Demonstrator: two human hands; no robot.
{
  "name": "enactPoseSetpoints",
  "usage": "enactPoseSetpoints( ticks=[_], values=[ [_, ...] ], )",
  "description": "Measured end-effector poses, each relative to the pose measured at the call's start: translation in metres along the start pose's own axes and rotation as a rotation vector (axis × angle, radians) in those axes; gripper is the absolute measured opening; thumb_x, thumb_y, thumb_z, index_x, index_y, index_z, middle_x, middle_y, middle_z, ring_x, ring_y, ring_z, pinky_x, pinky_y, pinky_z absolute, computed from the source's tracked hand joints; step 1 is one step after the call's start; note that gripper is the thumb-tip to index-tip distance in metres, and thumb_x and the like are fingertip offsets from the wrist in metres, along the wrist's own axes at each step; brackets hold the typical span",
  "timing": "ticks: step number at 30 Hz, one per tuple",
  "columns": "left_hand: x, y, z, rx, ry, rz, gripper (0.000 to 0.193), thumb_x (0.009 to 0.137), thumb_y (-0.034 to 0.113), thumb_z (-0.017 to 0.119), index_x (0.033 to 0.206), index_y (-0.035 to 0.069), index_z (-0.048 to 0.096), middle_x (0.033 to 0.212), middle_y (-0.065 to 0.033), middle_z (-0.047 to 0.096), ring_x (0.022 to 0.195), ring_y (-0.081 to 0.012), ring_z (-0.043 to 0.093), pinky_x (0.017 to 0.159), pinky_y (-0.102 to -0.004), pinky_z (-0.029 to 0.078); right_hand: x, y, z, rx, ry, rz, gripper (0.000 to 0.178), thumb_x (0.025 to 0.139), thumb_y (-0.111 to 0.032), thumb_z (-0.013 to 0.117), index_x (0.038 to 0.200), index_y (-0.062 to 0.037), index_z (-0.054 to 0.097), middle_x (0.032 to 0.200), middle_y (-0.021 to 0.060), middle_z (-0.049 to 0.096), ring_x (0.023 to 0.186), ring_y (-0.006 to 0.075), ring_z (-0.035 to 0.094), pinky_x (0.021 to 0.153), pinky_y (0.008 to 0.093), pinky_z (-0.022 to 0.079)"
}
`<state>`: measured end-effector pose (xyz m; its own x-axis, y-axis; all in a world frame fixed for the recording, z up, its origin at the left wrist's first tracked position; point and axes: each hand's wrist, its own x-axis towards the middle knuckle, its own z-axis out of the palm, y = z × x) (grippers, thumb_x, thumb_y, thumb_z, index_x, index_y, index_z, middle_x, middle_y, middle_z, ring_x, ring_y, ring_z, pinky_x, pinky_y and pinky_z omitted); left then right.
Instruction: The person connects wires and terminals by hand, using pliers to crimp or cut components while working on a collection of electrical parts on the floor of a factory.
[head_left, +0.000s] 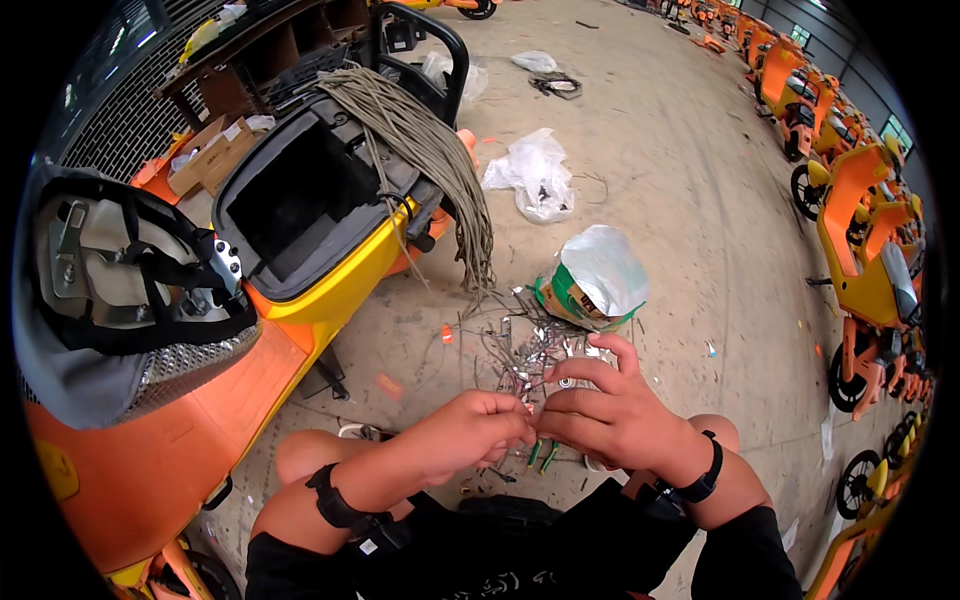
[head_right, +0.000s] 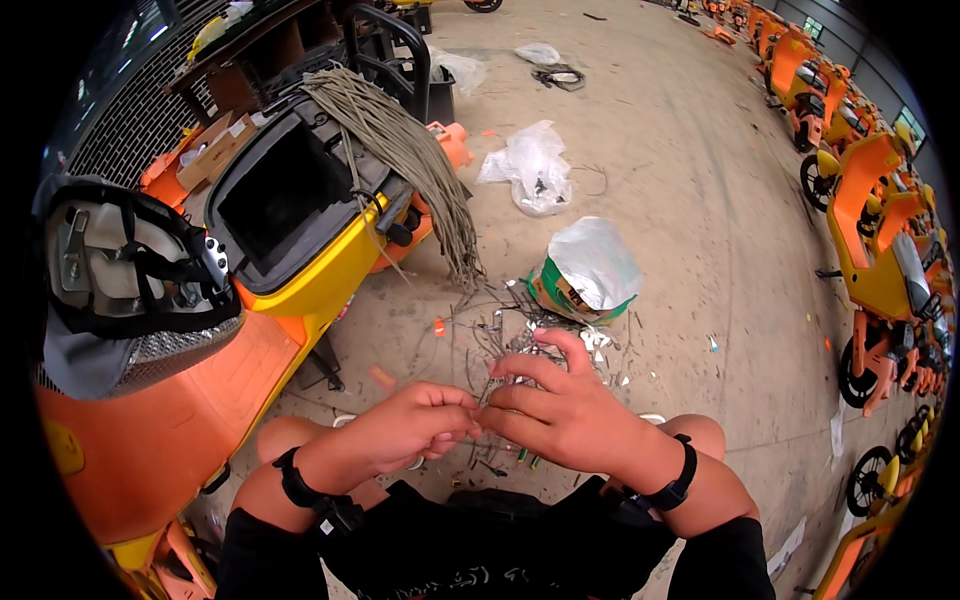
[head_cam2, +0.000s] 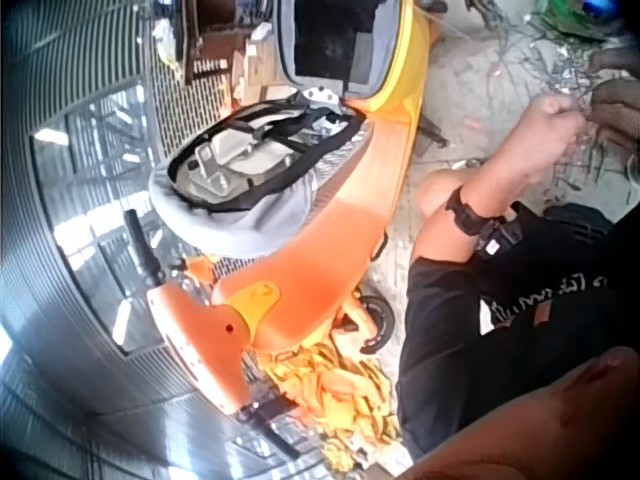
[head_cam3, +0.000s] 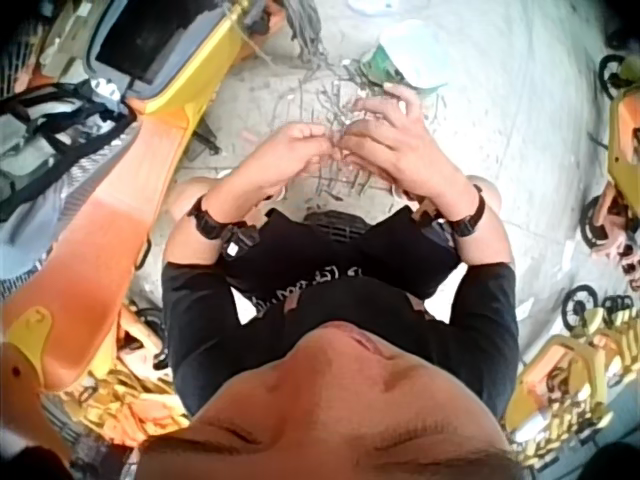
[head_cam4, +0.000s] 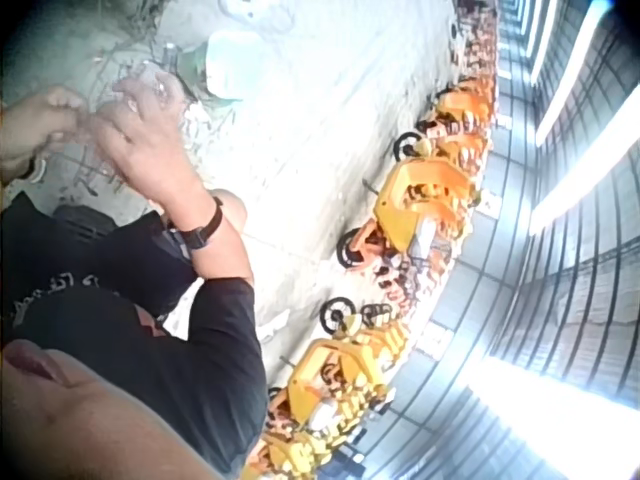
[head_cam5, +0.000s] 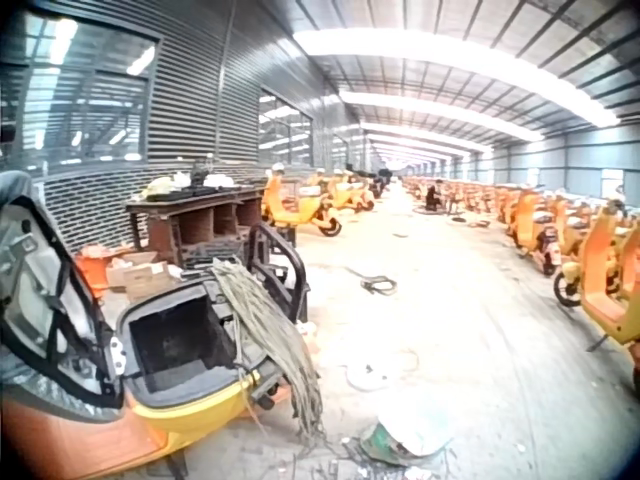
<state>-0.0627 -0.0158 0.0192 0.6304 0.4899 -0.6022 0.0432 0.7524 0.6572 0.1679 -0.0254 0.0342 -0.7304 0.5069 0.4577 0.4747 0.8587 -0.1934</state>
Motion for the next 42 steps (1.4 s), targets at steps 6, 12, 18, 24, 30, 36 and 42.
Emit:
enactPoseSetpoints(
  ticks=[6, 12, 18, 24, 30, 36, 42],
  values=[
    [-0.003, 0.003, 0.006, 0.144, -0.014, 0.097, 0.013, 0.094, 0.013, 0.057, 0.088, 0.002, 0.061, 0.063, 0.0054, 0.041, 0.051, -0.0057, 0.038, 0.047, -0.0222, 0.028, -0.001, 0.002, 0.007, 0.169, 0.060, 0.152, 0.014, 0.080, -0.021, 0.075, 0.090, -0.0131, 0.068, 0.088, -0.0014, 0.062, 0.098, 0.0174, 0.061, 0.096, 0.0415, 0.040],
    [-0.012, -0.009, 0.011, 1.696, 0.292, 1.205, 0.008, 0.086, 0.015, 0.062, 0.084, 0.007, 0.060, 0.061, 0.0000, 0.047, 0.051, -0.0150, 0.052, 0.047, -0.0282, 0.040, 0.002, -0.010, 0.003, 1.361, -0.361, 1.157, 0.024, 0.096, -0.027, 0.063, 0.090, -0.0045, 0.068, 0.077, -0.0021, 0.063, 0.064, 0.0071, 0.056, 0.056, 0.0236, 0.041],
    [-0.009, -0.007, 0.009, 1.650, 0.351, 1.118, 0.004, 0.086, 0.010, 0.061, 0.084, 0.007, 0.062, 0.062, 0.0002, 0.049, 0.053, -0.0152, 0.054, 0.048, -0.0290, 0.041, -0.002, -0.005, 0.003, 1.473, -0.325, 1.220, 0.027, 0.096, -0.028, 0.063, 0.106, -0.0028, 0.065, 0.096, 0.0024, 0.065, 0.092, 0.0145, 0.062, 0.082, 0.0277, 0.047],
    [-0.005, 0.002, 0.003, 0.411, 0.222, 0.289, 0.011, 0.093, 0.011, 0.055, 0.091, 0.003, 0.062, 0.062, 0.0048, 0.044, 0.053, -0.0045, 0.038, 0.048, -0.0239, 0.030, -0.004, 0.003, -0.001, 0.222, 0.090, 0.314, 0.045, 0.077, -0.032, 0.078, 0.119, -0.0198, 0.064, 0.118, 0.0031, 0.056, 0.126, 0.0288, 0.045, 0.103, 0.0487, 0.029],
    [-0.004, 0.006, -0.001, -0.070, 0.032, 0.023, 0.012, 0.095, 0.011, 0.056, 0.087, 0.001, 0.059, 0.062, 0.0060, 0.037, 0.051, -0.0048, 0.029, 0.048, -0.0226, 0.022, -0.001, -0.001, 0.002, -0.001, 0.120, 0.077, 0.030, 0.075, -0.027, 0.077, 0.104, -0.0220, 0.069, 0.104, -0.0038, 0.060, 0.116, 0.0210, 0.053, 0.103, 0.0508, 0.027],
    [-0.007, 0.009, 0.010, 0.303, 0.035, 0.195, 0.013, 0.095, 0.013, 0.056, 0.093, 0.001, 0.062, 0.062, 0.0047, 0.045, 0.050, -0.0074, 0.038, 0.046, -0.0242, 0.027, -0.007, 0.003, 0.007, 0.261, 0.080, 0.161, 0.018, 0.081, -0.017, 0.074, 0.099, -0.0142, 0.070, 0.091, -0.0002, 0.061, 0.099, 0.0201, 0.058, 0.094, 0.0405, 0.038],
    [-0.009, -0.001, 0.011, 1.780, 0.199, 1.309, 0.007, 0.086, 0.012, 0.061, 0.090, 0.006, 0.061, 0.063, -0.0033, 0.051, 0.058, -0.0189, 0.060, 0.052, -0.0294, 0.047, -0.025, -0.003, 0.023, 1.732, -0.254, 1.193, 0.016, 0.094, -0.016, 0.060, 0.097, -0.0019, 0.068, 0.084, 0.0033, 0.065, 0.080, 0.0172, 0.063, 0.079, 0.0301, 0.051]
  ],
)
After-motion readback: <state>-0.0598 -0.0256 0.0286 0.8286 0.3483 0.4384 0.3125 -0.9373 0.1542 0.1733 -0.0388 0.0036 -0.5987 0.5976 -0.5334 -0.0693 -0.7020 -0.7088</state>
